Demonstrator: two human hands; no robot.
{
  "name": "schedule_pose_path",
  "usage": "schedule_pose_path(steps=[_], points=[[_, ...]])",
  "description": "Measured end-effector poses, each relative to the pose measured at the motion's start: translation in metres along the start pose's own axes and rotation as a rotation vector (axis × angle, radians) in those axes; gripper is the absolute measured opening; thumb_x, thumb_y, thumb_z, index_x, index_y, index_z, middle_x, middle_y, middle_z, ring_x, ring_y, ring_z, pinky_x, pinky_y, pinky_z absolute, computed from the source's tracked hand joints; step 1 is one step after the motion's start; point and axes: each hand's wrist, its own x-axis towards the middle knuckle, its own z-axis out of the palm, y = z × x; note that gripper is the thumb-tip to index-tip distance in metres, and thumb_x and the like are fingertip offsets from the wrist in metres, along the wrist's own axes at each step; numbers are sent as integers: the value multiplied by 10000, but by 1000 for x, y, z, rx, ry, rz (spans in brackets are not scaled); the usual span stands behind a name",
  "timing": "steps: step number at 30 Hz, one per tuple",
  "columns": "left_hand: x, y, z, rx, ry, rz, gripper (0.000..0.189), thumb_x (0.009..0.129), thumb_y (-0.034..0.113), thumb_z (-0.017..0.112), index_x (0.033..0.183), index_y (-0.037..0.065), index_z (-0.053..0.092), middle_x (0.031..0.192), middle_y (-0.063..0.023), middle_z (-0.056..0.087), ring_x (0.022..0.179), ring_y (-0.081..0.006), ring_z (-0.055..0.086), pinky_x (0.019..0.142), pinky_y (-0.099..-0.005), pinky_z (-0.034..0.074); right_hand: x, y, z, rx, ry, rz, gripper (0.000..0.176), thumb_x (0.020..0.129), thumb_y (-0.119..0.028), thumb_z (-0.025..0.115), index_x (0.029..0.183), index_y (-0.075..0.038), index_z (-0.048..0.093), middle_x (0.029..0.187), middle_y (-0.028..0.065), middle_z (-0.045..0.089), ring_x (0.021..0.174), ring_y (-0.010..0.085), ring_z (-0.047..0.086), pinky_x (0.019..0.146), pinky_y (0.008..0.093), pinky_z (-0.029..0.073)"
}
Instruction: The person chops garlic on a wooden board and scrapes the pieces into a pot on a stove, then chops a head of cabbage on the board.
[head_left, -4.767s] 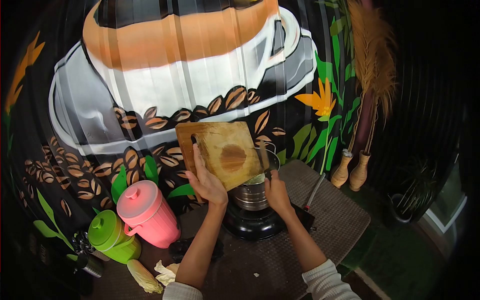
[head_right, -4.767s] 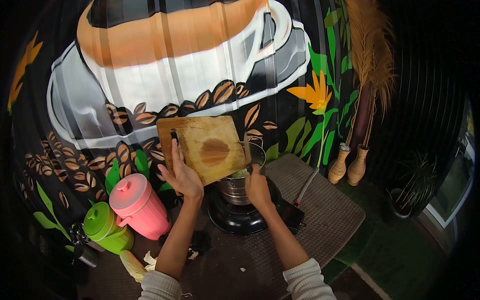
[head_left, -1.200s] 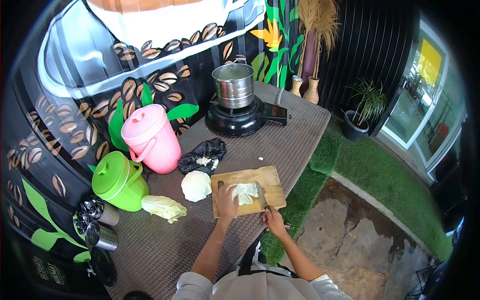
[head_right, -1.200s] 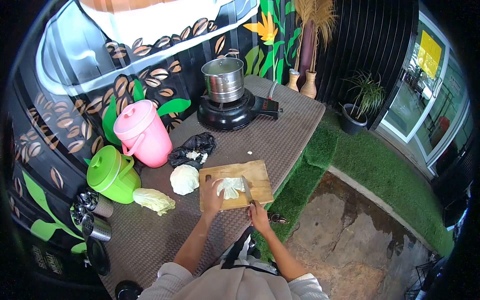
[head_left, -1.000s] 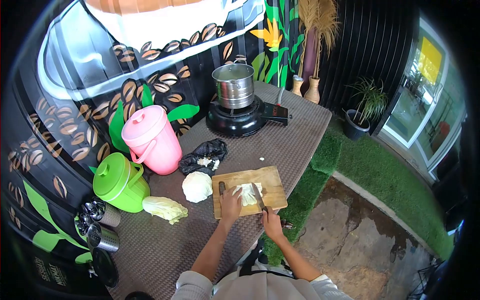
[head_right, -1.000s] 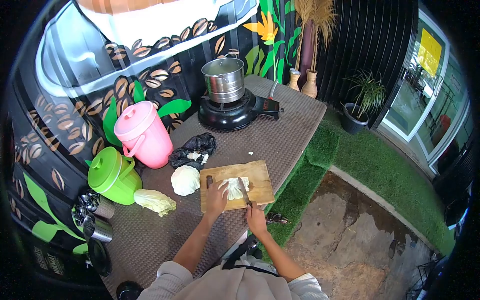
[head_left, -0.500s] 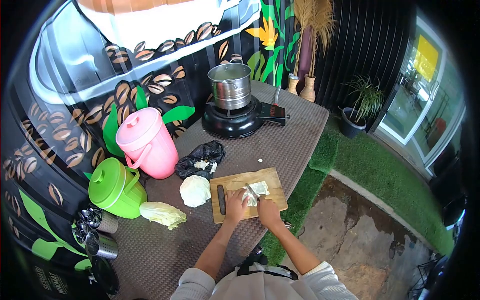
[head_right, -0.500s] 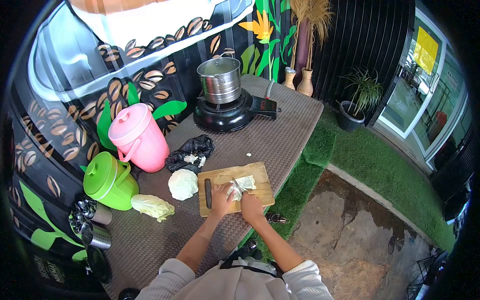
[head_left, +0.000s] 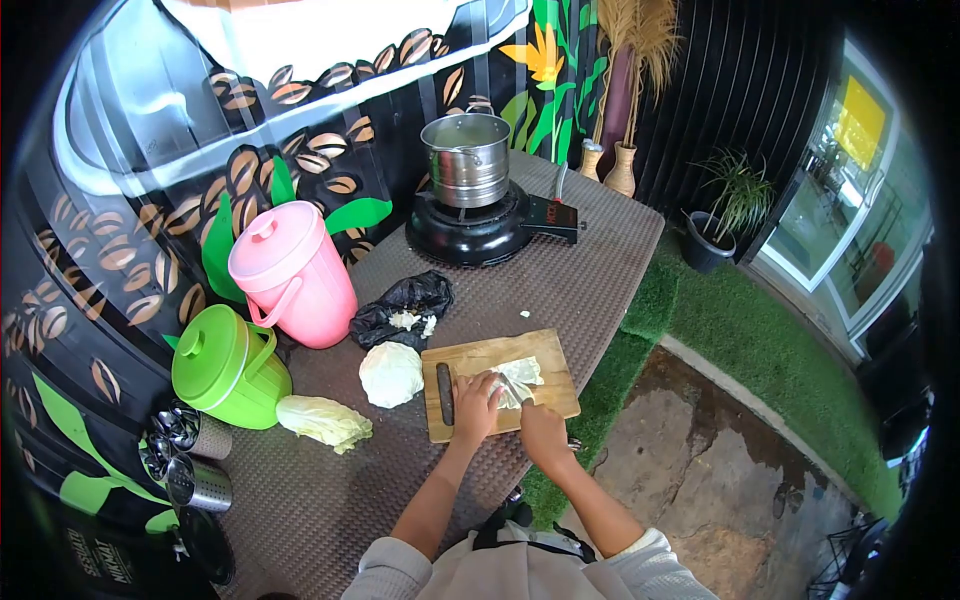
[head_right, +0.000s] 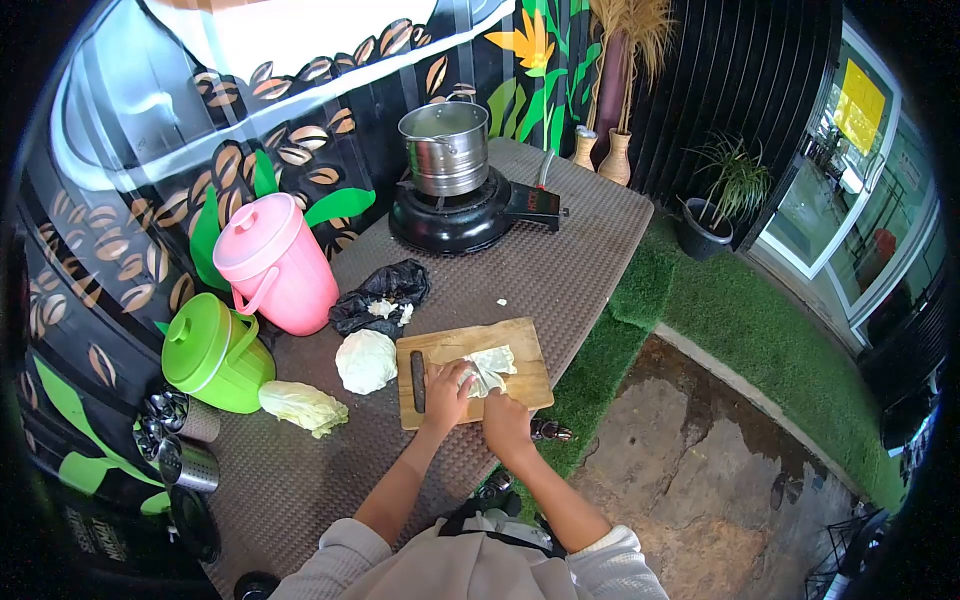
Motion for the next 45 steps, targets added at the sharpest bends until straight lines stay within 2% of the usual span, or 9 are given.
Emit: schedule_pose_path(steps=[10, 12, 22, 25, 27, 30, 34, 41, 45], points=[[-3, 6, 3, 47, 1, -29, 348, 905, 299, 581, 1162, 73, 640, 1228, -29, 590, 1076, -269, 491, 923, -402, 361, -43, -3, -10, -31, 22, 40, 121, 795, -32, 580, 895, 36, 571, 715, 203, 667, 657, 322, 696, 568, 367, 570], [-3, 8, 4, 41, -2, -38, 348, 908, 299, 577, 1168, 76, 638, 1232, -26, 588, 1080, -267, 489, 923, -395, 362, -56, 0, -7, -13, -36, 60, 140, 815, -16, 541, 943, 36, 552, 695, 210, 648, 649, 341, 684, 555, 420, 562], [-5, 5, 4, 25, -5, -30, 337, 906, 293, 582, 1178, 101, 638, 1234, -13, 589, 1074, -281, 491, 936, -396, 353, -89, 21, -18, 90, -87, 85, 149, 860, -68, 541, 961, 39, 561, 696, 230, 641, 655, 396, 660, 581, 467, 544], [-5, 0, -3, -6, -27, -44, 333, 886, 281, 611, 1163, 101, 648, 1218, -18, 590, 1092, -284, 475, 940, -409, 344, -81, 29, -32, 218, -34, 92, 175, 877, -105, 566, 979, 37, 560, 713, 240, 641, 673, 415, 655, 610, 475, 540], [-5, -3, -11, -10, -48, -63, 329, 874, 273, 627, 1154, 102, 654, 1209, -21, 591, 1106, -284, 464, 941, -416, 341, -72, 31, -34, 385, 65, 230, 190, 915, -155, 547, 981, 23, 547, 752, 269, 628, 718, 451, 625, 653, 517, 510], [-6, -7, -19, -23, -70, -91, 325, 853, 259, 651, 1142, 112, 665, 1194, -27, 592, 1122, -280, 443, 946, -424, 334, -57, 34, -18, 521, 146, 186, 181, 919, -142, 545, 980, 28, 528, 756, 279, 622, 720, 449, 620, 643, 524, 499], [-7, -7, -22, -80, -65, -93, 315, 841, 239, 667, 1135, 126, 673, 1189, -25, 597, 1107, -272, 443, 953, -416, 325, -41, 23, 29, 506, 132, 130, 174, 921, -121, 534, 994, 33, 499, 739, 284, 617, 704, 455, 618, 630, 525, 495], [-13, -4, -18, -126, 6, -109, 298, 846, 234, 673, 1122, 122, 680, 1189, -30, 603, 1094, -267, 443, 948, -401, 319, -29, -3, 57, 416, 62, 154, 213, 930, -141, 508, 1019, 40, 439, 713, 276, 618, 686, 464, 620, 610, 524, 509], [-13, -1, -19, -116, 19, -104, 296, 843, 232, 675, 1114, 113, 681, 1186, -26, 605, 1083, -264, 449, 942, -394, 320, -28, -1, 72, 246, 20, 107, 240, 932, -156, 491, 1066, 29, 416, 717, 246, 638, 658, 429, 646, 561, 499, 529]])
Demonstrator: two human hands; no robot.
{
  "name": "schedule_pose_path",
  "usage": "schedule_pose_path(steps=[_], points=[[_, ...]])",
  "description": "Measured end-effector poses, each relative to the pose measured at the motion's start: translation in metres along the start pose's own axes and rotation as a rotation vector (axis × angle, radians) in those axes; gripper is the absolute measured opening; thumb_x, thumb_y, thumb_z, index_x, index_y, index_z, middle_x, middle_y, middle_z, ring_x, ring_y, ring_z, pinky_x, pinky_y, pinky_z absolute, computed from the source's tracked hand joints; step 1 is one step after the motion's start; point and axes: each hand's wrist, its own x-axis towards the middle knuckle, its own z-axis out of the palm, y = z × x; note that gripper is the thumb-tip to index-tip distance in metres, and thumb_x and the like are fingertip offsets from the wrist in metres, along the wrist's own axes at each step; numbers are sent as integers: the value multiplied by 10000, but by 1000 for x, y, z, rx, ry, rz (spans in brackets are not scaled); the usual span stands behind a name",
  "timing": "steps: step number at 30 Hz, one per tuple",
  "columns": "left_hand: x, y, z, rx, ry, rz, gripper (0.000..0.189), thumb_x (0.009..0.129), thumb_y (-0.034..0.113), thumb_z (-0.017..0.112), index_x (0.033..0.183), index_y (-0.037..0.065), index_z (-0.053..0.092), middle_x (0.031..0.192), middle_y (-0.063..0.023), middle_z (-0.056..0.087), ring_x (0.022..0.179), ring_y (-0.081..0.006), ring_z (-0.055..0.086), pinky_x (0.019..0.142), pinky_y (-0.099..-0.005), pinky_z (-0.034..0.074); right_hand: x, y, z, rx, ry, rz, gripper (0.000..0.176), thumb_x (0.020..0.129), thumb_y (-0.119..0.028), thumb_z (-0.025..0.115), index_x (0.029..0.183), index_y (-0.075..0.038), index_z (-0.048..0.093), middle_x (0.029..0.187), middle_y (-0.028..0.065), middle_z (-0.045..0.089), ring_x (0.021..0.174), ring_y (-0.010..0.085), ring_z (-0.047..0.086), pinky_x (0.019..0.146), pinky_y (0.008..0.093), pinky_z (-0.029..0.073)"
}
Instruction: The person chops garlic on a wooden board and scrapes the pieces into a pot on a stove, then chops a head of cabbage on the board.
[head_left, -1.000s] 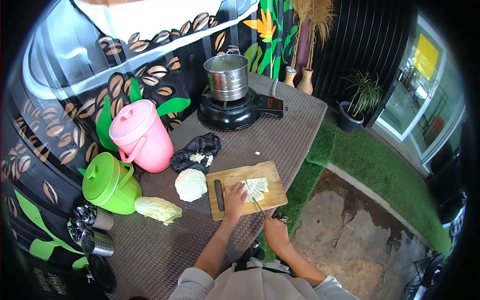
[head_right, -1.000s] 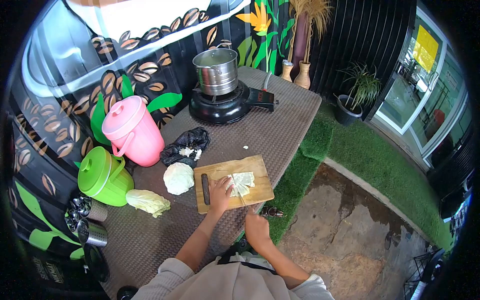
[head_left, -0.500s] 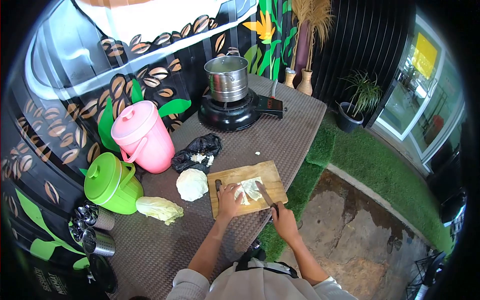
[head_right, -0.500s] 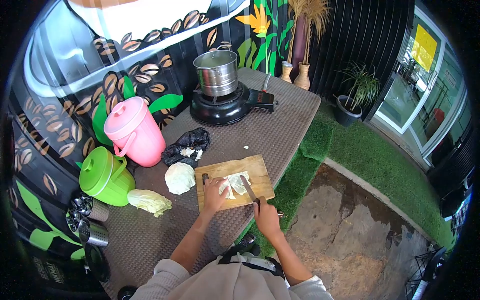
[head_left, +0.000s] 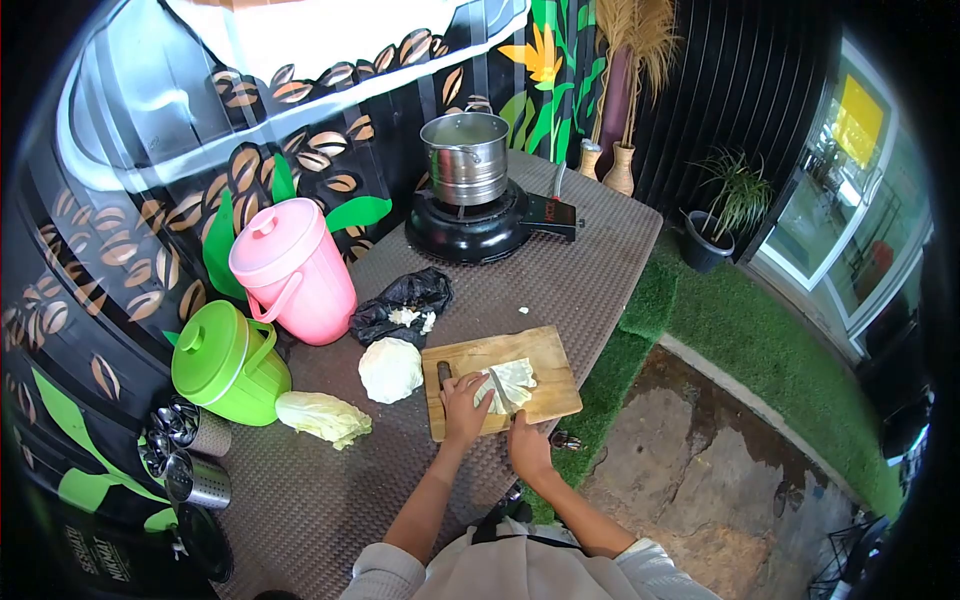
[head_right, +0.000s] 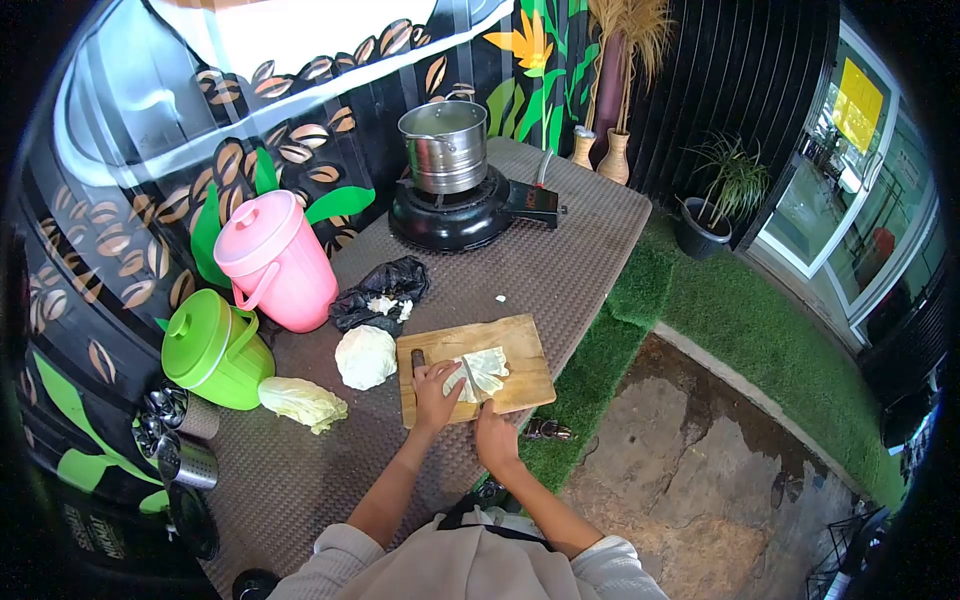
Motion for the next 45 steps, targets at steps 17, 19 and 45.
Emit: schedule_pose_path(steps=[17, 19, 45], points=[[-3, -2, 7, 65, 132, -49, 402, 847, 243, 688, 1198, 64, 610, 1170, -119, 546, 1101, -302, 445, 962, -437, 342, 15, 3, -1, -88, -88, -2, 283, 873, -74, 497, 1110, 40, 393, 733, 238, 653, 689, 386, 678, 576, 461, 556], [-4, 2, 4, 37, 141, -31, 400, 825, 226, 713, 1179, 63, 623, 1123, -122, 555, 1082, -306, 465, 941, -428, 366, 10, 4, -7, 5, -62, -10, 220, 910, -97, 471, 1069, 37, 397, 725, 281, 632, 694, 443, 648, 600, 516, 531], [21, -34, -35, -111, 100, 49, 321, 882, 133, 606, 1196, 63, 622, 1154, -180, 601, 1105, -330, 523, 982, -462, 358, 26, 7, -7, 454, 222, -48, 210, 974, -183, 448, 1060, 8, 440, 767, 301, 608, 744, 494, 595, 626, 559, 449]])
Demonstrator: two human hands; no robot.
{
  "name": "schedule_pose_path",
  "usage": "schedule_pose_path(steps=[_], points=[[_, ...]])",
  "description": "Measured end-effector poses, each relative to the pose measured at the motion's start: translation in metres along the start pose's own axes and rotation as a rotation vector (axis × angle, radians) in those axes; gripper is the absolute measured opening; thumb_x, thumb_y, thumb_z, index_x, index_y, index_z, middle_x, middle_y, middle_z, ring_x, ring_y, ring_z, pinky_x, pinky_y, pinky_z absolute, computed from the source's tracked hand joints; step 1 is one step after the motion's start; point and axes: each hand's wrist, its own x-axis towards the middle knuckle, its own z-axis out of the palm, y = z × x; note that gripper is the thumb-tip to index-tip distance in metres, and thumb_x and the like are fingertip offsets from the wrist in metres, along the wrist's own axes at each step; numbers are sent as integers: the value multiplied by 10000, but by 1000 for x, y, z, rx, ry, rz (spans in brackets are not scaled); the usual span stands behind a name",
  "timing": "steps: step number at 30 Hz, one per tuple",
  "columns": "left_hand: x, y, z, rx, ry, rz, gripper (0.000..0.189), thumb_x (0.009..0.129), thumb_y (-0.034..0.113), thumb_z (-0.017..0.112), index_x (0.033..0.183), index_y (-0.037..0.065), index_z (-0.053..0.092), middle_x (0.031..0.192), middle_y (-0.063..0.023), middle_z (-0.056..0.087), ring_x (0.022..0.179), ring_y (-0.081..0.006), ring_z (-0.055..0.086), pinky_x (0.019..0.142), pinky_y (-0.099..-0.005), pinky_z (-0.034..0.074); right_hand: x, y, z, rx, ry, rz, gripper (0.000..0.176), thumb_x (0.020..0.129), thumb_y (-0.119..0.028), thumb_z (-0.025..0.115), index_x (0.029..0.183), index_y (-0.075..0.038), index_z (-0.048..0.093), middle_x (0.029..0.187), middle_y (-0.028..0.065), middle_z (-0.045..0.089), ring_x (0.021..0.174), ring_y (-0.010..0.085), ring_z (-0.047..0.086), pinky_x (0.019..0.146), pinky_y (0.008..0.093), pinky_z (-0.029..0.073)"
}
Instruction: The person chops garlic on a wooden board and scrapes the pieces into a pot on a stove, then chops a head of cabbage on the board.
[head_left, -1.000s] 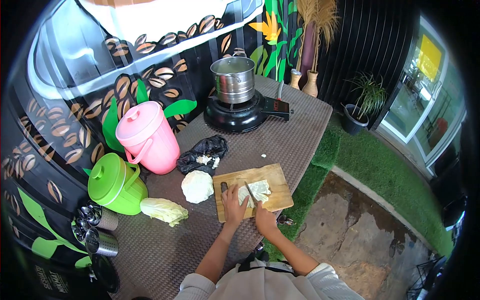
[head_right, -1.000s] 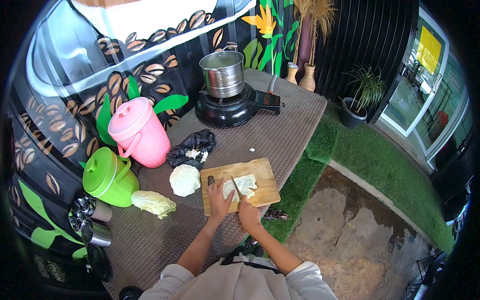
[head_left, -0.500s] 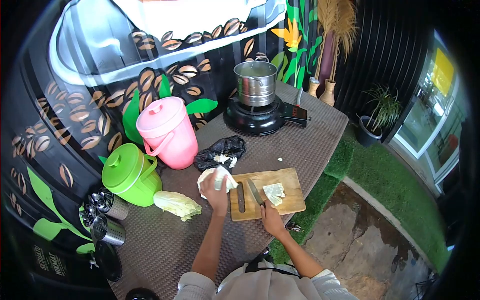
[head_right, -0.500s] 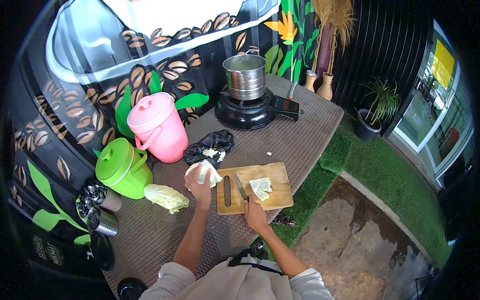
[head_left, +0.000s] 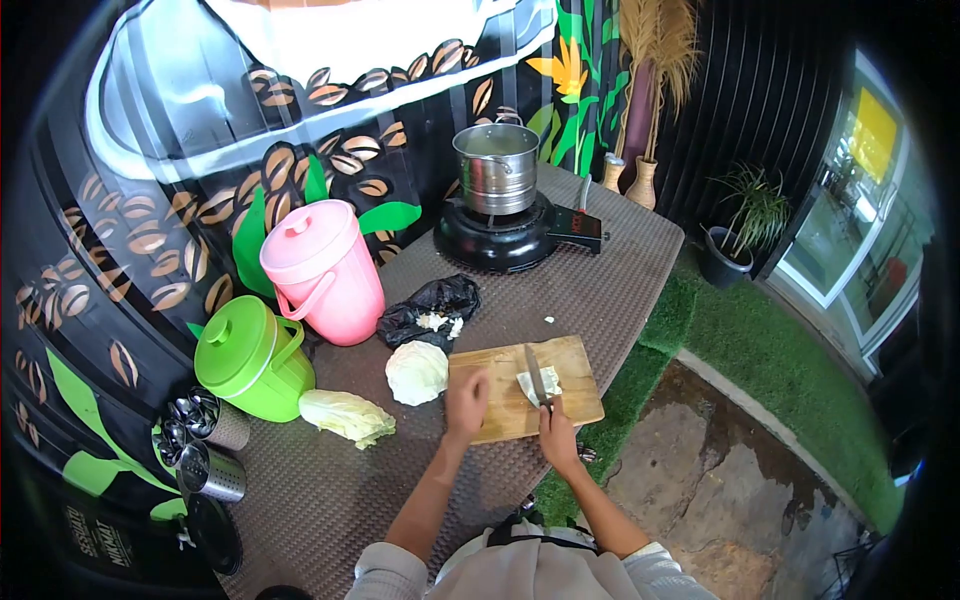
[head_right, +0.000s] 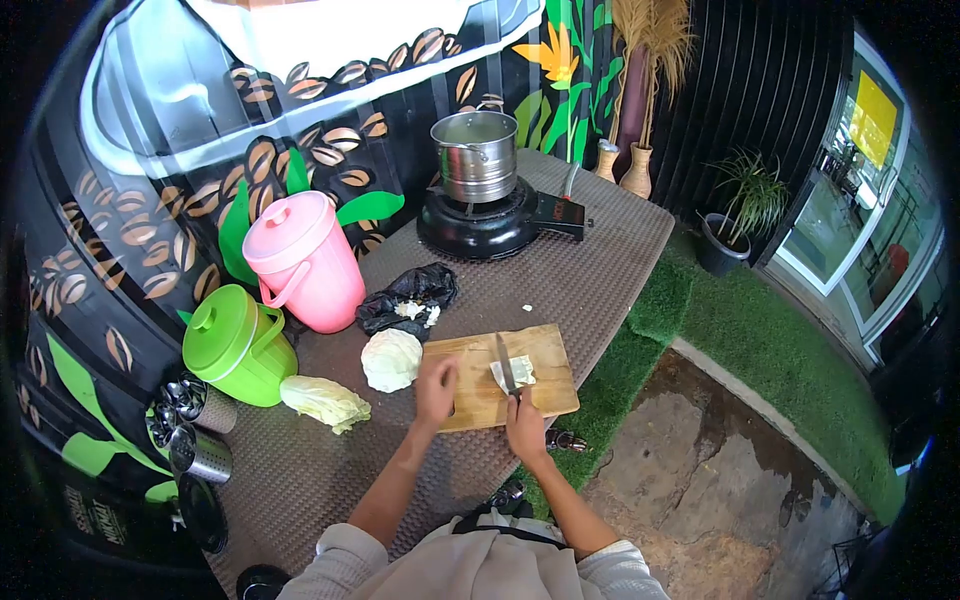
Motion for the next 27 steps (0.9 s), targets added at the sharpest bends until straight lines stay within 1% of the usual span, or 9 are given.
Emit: schedule_pose_path(steps=[1, 5, 7, 11, 13, 17, 19, 22, 27], points=[[-2, 7, 12, -115, -158, 13, 313, 888, 117, 596, 1195, 60, 620, 1168, -200, 600, 1119, -329, 533, 994, -456, 362, 0, 2, -6, 1, 12, 45, 207, 974, -182, 447, 1060, 6, 441, 773, 293, 612, 746, 489, 598, 621, 551, 448], [-10, 41, 59, -259, -234, 102, 299, 896, 162, 600, 1175, 57, 630, 1246, -171, 583, 1201, -315, 499, 1041, -464, 324, -6, 15, -25, 13, 53, 167, 187, 969, -171, 455, 1048, -2, 446, 778, 286, 617, 739, 475, 606, 606, 542, 448], [-15, 51, 69, 26, -193, 226, 315, 914, 233, 581, 1164, 53, 641, 1283, -127, 579, 1233, -288, 485, 1069, -471, 285, -11, 25, -31, 35, 72, 210, 181, 965, -168, 459, 1043, -5, 446, 781, 287, 618, 734, 474, 608, 604, 544, 452], [-17, 53, 66, 169, -264, 247, 334, 918, 281, 571, 1150, 53, 646, 1262, -104, 594, 1227, -274, 488, 1079, -485, 259, -19, 37, -39, -33, 87, 231, 188, 958, -169, 462, 1060, -14, 435, 772, 297, 617, 721, 483, 607, 605, 560, 469], [-16, 60, 56, 220, -361, 136, 300, 914, 251, 578, 1128, 54, 649, 1212, -105, 613, 1215, -265, 488, 1074, -503, 258, -23, 39, -40, -75, 96, 220, 195, 958, -172, 460, 1071, -16, 428, 768, 300, 617, 721, 486, 607, 609, 565, 475], [-17, 52, 65, 183, -294, 167, 288, 892, 196, 607, 1130, 38, 636, 1181, -139, 608, 1136, -303, 523, 1055, -494, 287, -26, 31, -36, -142, 15, 216, 220, 949, -168, 484, 1081, 0, 428, 799, 283, 627, 726, 477, 612, 608, 550, 478], [-14, 51, 75, -56, -191, 103, 262, 884, 137, 573, 1107, 14, 639, 1156, -128, 611, 1151, -293, 508, 1037, -449, 329, -26, 26, -32, -186, -41, 177, 227, 952, -171, 481, 1072, 10, 414, 772, 293, 620, 711, 476, 615, 609, 549, 496], [-16, 49, 81, 111, -187, 195, 298, 859, 91, 553, 1137, 4, 620, 1199, -129, 586, 1155, -301, 491, 1021, -426, 353, -23, 17, -31, -312, -115, 188, 248, 963, -199, 453, 1081, 9, 386, 735, 279, 629, 680, 460, 632, 583, 539, 516], [-15, 54, 77, 201, -248, 189, 375, 854, 101, 531, 1215, 9, 573, 1260, -118, 549, 1186, -296, 456, 1024, -433, 349, -17, 23, -29, -409, -157, 176, 251, 962, -208, 452, 1074, 2, 374, 739, 267, 635, 676, 440, 642, 585, 515, 533]])
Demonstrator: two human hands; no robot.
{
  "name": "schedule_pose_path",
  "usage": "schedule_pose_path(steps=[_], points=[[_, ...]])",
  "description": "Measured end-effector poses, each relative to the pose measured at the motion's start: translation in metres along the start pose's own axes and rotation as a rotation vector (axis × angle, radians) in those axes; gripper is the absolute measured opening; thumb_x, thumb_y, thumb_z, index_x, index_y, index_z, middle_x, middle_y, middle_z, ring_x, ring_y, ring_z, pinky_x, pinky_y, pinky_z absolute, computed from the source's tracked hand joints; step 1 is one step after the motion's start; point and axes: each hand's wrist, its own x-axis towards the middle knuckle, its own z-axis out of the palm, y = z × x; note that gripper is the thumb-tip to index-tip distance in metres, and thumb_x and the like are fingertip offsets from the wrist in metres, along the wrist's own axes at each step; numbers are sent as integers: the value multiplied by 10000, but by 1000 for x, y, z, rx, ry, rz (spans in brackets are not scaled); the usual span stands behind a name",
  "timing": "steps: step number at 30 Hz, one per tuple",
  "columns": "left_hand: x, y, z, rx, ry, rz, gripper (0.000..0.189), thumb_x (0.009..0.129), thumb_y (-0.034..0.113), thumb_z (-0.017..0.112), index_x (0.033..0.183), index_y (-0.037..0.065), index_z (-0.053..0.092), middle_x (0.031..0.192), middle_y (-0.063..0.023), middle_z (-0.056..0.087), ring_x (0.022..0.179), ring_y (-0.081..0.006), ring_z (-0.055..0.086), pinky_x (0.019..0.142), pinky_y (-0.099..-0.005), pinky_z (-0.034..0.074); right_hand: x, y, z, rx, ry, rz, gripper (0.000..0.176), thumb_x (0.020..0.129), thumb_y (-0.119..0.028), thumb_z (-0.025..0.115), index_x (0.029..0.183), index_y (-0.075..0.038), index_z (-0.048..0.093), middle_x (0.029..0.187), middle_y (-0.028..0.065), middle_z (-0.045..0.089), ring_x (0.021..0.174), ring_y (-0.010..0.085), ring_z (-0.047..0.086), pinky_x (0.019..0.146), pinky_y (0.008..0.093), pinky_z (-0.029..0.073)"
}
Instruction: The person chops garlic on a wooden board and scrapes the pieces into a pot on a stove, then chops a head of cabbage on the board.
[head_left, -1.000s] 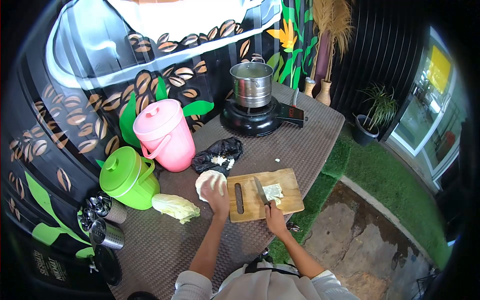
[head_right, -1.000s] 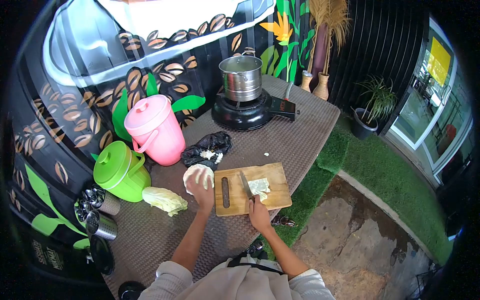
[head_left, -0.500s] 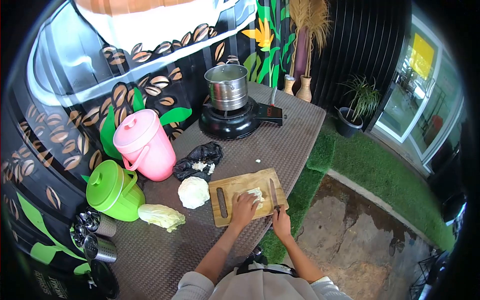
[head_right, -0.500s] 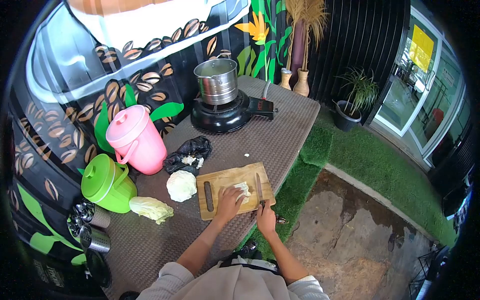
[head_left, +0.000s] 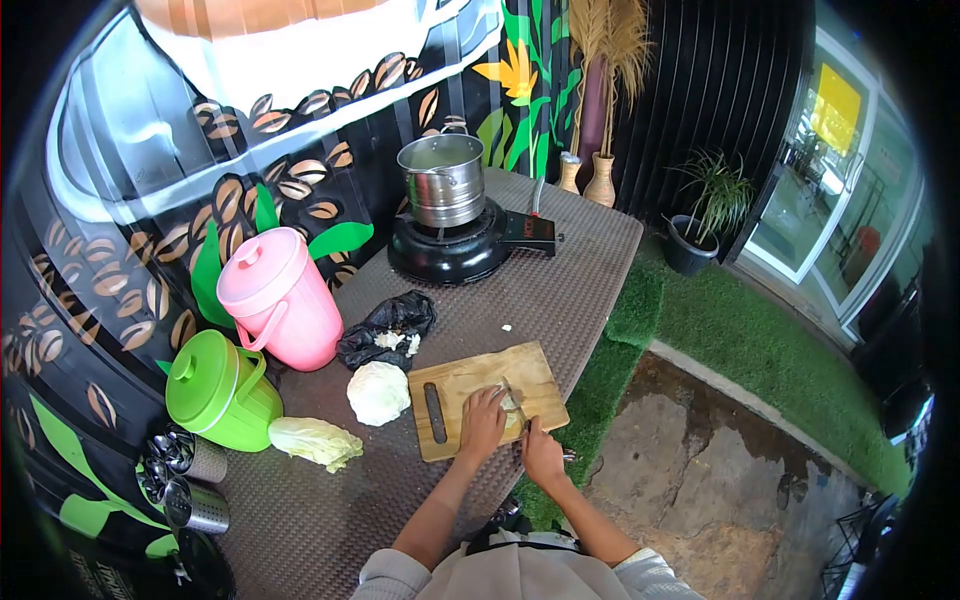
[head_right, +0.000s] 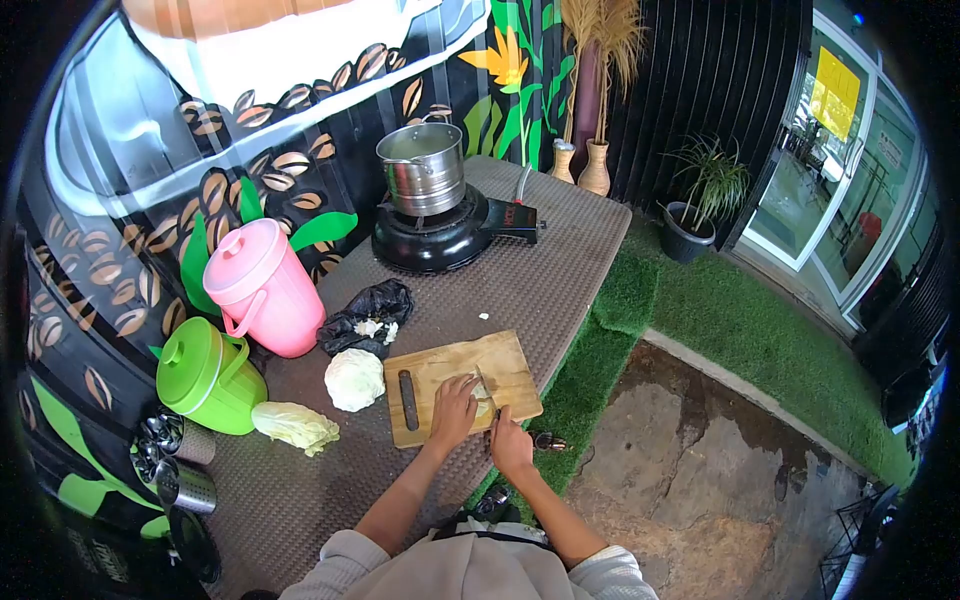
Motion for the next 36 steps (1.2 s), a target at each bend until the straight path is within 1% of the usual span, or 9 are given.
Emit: schedule_pose_path(steps=[6, 14, 18, 21, 23, 25, 31, 34, 36], points=[[0, 0, 3, 27, -47, -39, 435, 864, 140, 512, 1274, -4, 527, 1315, -98, 523, 1204, -289, 434, 1034, -430, 336, 10, 4, -3, -65, -31, -26, 244, 952, -210, 462, 1052, -1, 385, 769, 269, 641, 711, 440, 654, 603, 496, 543], [0, -2, 2, 26, -44, -19, 446, 865, 141, 505, 1282, -16, 520, 1336, -96, 512, 1196, -297, 430, 1039, -430, 327, 9, -12, -22, -229, -145, -7, 242, 874, -95, 510, 1079, 0, 423, 822, 253, 664, 771, 383, 688, 644, 453, 563], [0, -2, -1, -12, -29, -3, 435, 862, 133, 508, 1269, -18, 530, 1328, -101, 516, 1192, -303, 430, 1038, -431, 325, 2, -11, 2, -134, -83, 58, 252, 887, -139, 511, 1065, 13, 418, 823, 277, 644, 753, 415, 669, 639, 481, 550], [0, -3, 0, -15, -25, -2, 430, 862, 132, 509, 1263, -20, 534, 1324, -99, 519, 1190, -301, 431, 1037, -432, 325, 14, -14, 0, -146, -152, 83, 268, 877, -120, 520, 1076, 25, 414, 842, 274, 644, 779, 414, 669, 647, 481, 551], [0, -1, 0, -16, -29, 5, 428, 863, 133, 508, 1261, -21, 536, 1322, -96, 521, 1190, -299, 432, 1036, -433, 326, 32, -6, -1, -167, -145, -34, 251, 875, -103, 506, 1068, 28, 414, 840, 277, 644, 799, 424, 664, 662, 489, 547], [0, -1, -1, -29, -57, -13, 442, 872, 122, 499, 1294, -5, 518, 1330, -105, 519, 1186, -311, 434, 1040, -434, 325, 36, -6, -12, -215, -122, -90, 269, 853, -84, 545, 1081, 14, 441, 861, 266, 656, 780, 390, 684, 659, 440, 565], [0, -6, 3, -14, -21, 15, 447, 877, 141, 497, 1298, -6, 521, 1351, -91, 508, 1188, -290, 434, 1034, -431, 328, 8, -14, -13, -111, -148, 34, 293, 861, -104, 549, 1094, 7, 410, 845, 285, 649, 782, 420, 671, 663, 464, 560], [-1, -8, 4, 14, -37, 14, 446, 881, 143, 498, 1303, 1, 522, 1352, -92, 510, 1189, -287, 434, 1035, -427, 328, 10, -14, -5, -51, -139, 71, 232, 915, -171, 473, 1041, 15, 413, 864, 329, 624, 792, 483, 634, 690, 545, 520], [-2, -7, 3, 9, -54, 1, 445, 880, 142, 499, 1301, 0, 524, 1350, -92, 512, 1191, -289, 434, 1039, -426, 325, 23, -10, -8, -58, -164, 46, 229, 903, -147, 492, 1044, 13, 409, 844, 311, 634, 793, 464, 647, 684, 521, 534]])
